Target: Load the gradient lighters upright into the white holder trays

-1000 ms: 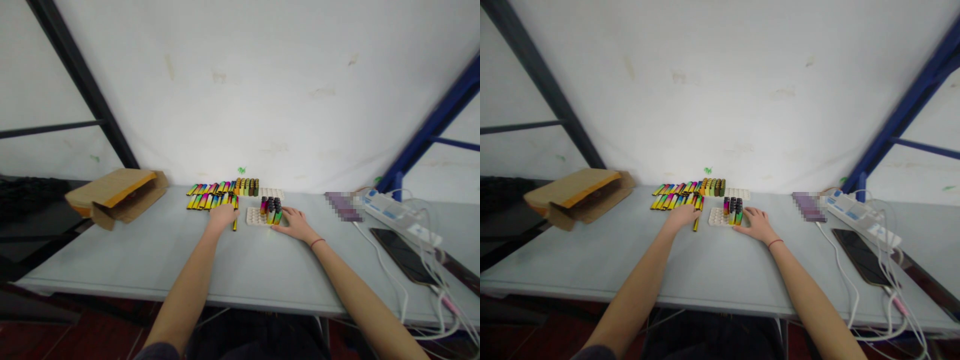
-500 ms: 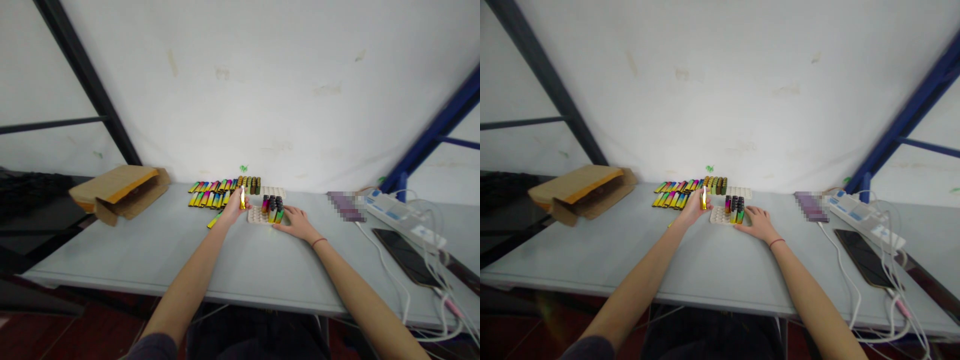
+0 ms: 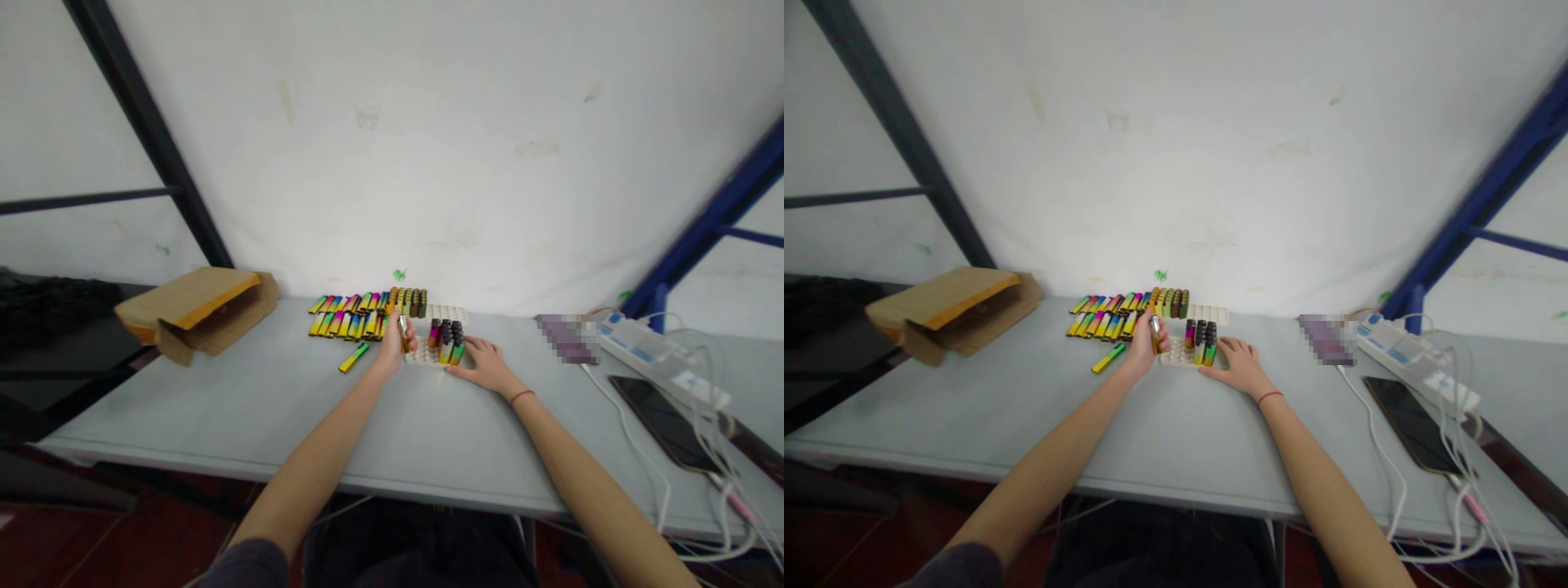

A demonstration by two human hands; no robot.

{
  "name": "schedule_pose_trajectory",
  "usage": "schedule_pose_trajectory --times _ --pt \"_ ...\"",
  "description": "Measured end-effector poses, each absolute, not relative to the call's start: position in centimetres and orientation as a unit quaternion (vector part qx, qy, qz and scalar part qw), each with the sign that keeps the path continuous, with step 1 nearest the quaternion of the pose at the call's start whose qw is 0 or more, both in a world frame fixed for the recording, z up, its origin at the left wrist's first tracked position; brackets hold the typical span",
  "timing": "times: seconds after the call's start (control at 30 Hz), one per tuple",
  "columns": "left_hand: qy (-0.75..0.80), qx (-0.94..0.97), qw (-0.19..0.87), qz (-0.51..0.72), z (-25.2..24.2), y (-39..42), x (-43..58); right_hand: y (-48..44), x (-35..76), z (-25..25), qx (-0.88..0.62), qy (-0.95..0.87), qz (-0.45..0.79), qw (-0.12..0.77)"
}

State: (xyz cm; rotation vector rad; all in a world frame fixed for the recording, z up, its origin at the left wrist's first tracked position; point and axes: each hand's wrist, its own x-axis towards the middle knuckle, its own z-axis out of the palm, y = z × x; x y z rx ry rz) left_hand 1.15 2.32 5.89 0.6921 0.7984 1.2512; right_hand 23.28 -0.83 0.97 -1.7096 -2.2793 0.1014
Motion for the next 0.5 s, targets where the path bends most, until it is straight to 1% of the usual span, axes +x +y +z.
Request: schedule_pose_trajectory --times 0.3,0.5 --pt "0.411 0.310 0.661 0.546 6.13 1.86 1.62 -0.74 23.38 0.92 -0.594 -0.791 0.034 0.142" --pt "0.415 0.337 0.622 0.572 5.79 1.63 2.17 -0.90 23.28 1.18 -0.595 -0.790 0.038 0.142"
